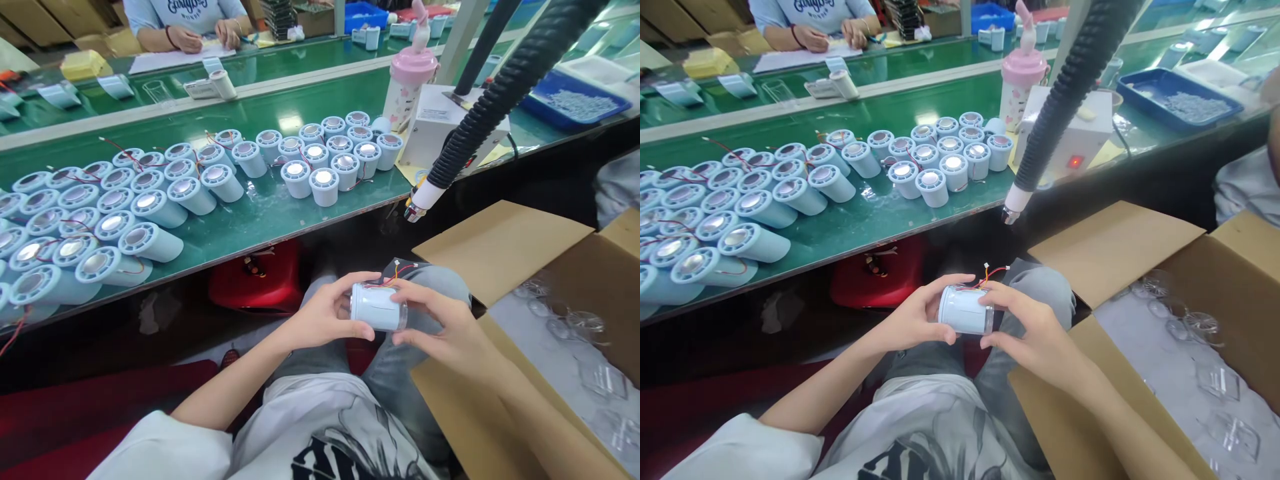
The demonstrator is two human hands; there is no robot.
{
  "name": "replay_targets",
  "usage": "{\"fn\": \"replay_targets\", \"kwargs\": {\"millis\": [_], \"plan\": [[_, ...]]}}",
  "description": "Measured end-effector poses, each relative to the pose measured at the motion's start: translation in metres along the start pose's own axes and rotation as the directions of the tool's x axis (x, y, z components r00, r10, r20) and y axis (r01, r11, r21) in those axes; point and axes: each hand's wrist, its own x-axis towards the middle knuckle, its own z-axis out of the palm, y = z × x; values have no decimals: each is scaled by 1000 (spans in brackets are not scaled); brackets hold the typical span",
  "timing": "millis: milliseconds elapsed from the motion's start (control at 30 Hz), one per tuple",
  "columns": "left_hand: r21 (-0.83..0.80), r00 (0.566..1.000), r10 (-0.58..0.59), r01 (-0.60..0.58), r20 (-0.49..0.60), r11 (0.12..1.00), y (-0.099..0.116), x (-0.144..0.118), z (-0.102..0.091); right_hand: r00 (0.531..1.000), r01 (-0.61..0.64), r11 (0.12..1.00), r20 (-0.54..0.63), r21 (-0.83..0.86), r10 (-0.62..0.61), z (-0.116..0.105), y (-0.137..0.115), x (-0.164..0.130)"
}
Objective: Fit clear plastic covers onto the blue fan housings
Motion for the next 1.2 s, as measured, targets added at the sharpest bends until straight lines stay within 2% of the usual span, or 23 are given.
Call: {"fn": "replay_targets", "kwargs": {"millis": [167,433,767,933,1200], "plan": [[180,997,81,-78,-6,980,6,-4,0,991,-128,971,54,202,119,-1,-3,0],[286,980,195,-199,45,937,11,-9,0,971,-234,918,133,321,201,-5,-14,3],[366,966,235,-257,104,895,11,-10,-2,915,-402,769,246,497,320,-4,-10,2],[380,966,234,-258,109,888,12,-11,-2,899,-438,688,264,578,350,-1,-10,3],[359,962,246,-274,121,892,12,-11,-1,837,-543,612,318,575,445,6,-9,4]]}}
